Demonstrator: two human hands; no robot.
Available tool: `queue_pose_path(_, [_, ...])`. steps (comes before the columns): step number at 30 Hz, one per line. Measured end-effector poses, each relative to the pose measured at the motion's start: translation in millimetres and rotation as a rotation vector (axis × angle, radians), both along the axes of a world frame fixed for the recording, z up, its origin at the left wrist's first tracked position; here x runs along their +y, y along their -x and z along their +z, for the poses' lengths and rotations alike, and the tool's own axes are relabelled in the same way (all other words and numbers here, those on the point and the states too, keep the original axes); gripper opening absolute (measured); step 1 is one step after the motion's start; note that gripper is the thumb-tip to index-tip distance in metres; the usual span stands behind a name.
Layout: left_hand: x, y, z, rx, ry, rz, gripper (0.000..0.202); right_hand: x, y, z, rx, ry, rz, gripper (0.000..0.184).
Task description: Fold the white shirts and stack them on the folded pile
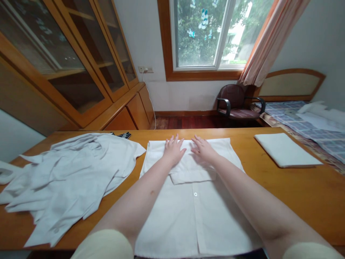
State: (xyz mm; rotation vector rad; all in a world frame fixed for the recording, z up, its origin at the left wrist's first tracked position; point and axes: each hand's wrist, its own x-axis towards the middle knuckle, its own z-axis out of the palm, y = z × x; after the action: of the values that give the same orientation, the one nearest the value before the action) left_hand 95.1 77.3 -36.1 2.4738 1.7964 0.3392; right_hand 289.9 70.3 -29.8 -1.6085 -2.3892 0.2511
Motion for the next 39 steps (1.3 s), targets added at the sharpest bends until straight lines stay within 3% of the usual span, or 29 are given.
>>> queue_pose_path(3, [-1.2, -9.8, -20.3, 0.014, 0.065, -0.001, 0.059, 0.9, 19.0, -16.8, -0.046, 0.085, -0.001, 0.054])
queue_pose_path(6, [-2.5, -3.0, -32.1, 0.008, 0.087, 0.041, 0.068, -2.2, 16.6, -28.4, -0.069, 0.095, -0.031, 0.057])
queue_pose_path(10, [1.4, 22.6, -31.3, 0.021, 0.116, 0.137, 0.082, -1.8, -8.9, -32.7, -0.121, 0.105, -0.127, 0.070])
queue_pose_path(17, [9.3, 76.9, -33.3, 0.050, 0.090, 0.248, 0.074, -3.5, -72.3, -40.4, -0.162, 0.074, -0.356, 0.077])
queue_pose_path(24, [14.1, 85.8, -39.8, 0.031, 0.047, 0.322, 0.079, -1.6, -89.0, -44.8, -0.128, 0.029, -0.363, 0.078])
queue_pose_path(28, [28.3, 78.7, -36.2, -0.029, 0.077, 0.333, 0.080, 14.9, -88.9, -40.0, -0.084, 0.023, -0.347, 0.072])
queue_pose_path(32, [38.2, 83.7, -22.4, -0.215, 0.102, 0.351, 0.068, 20.4, -95.8, -29.4, 0.098, -0.104, -0.345, 0.050])
queue_pose_path(35, [27.5, 101.3, -10.8, -0.349, 0.046, 0.445, 0.053, 7.9, -114.1, -21.5, 0.333, -0.239, -0.557, 0.044])
queue_pose_path(37, [12.5, 114.8, -6.1, -0.391, 0.045, 0.524, 0.045, -4.4, -131.4, -19.2, 0.419, -0.207, -0.732, 0.043])
queue_pose_path(39, [-3.4, 124.9, -4.3, -0.390, 0.111, 0.546, 0.038, -15.4, -148.0, -19.8, 0.442, -0.124, -0.820, 0.041])
